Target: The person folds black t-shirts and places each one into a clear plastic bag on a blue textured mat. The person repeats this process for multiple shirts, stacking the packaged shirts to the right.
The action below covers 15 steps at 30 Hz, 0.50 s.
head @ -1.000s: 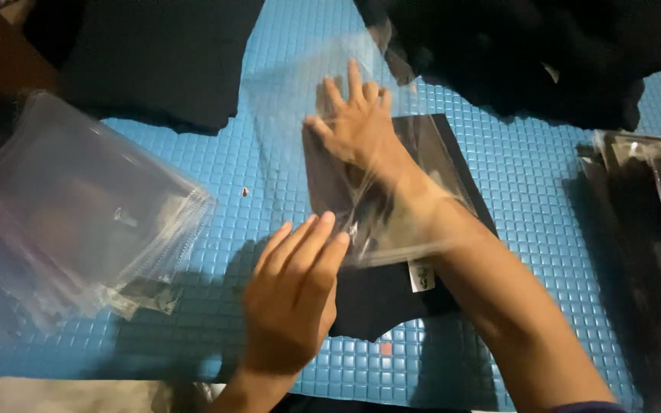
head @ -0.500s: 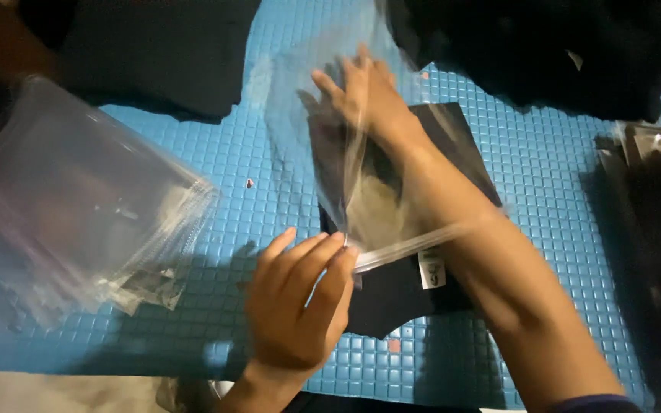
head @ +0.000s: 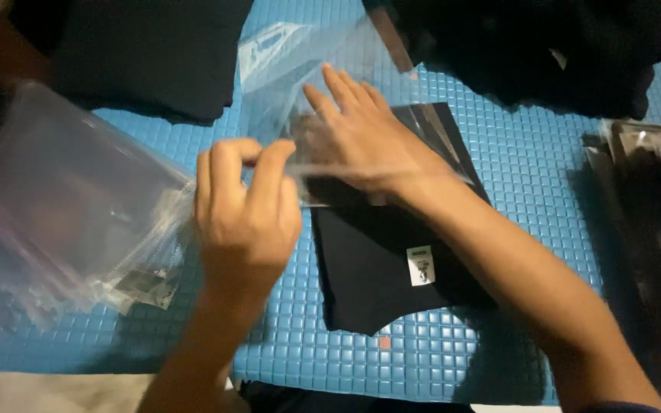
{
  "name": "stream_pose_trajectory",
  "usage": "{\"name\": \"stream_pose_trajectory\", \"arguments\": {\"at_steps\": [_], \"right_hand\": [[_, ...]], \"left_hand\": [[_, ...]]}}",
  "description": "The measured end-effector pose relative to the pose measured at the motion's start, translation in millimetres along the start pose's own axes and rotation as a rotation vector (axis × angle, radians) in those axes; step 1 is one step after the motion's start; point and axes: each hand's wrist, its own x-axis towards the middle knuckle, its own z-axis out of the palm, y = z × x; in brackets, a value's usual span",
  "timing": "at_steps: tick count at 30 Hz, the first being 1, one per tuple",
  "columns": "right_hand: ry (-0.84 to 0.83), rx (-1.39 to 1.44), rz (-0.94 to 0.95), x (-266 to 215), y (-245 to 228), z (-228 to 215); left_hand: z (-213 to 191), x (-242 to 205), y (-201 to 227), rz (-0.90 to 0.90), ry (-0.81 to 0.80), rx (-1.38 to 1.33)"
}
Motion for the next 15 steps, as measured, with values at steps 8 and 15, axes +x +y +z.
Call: {"name": "stream_pose_trajectory", "arguments": {"at_steps": [8, 15], "right_hand": [[0.182, 0.155, -0.070, -124.9, -2.1, -46.6], [-0.223, 0.243, 1.157, -192.0, 14.9, -66.8]], "left_hand": [[71.7, 32.0, -29.3, 0.029, -0.190, -0.026], [91.4, 28.9, -26.1, -0.022, -0.256, -0.082]]}}
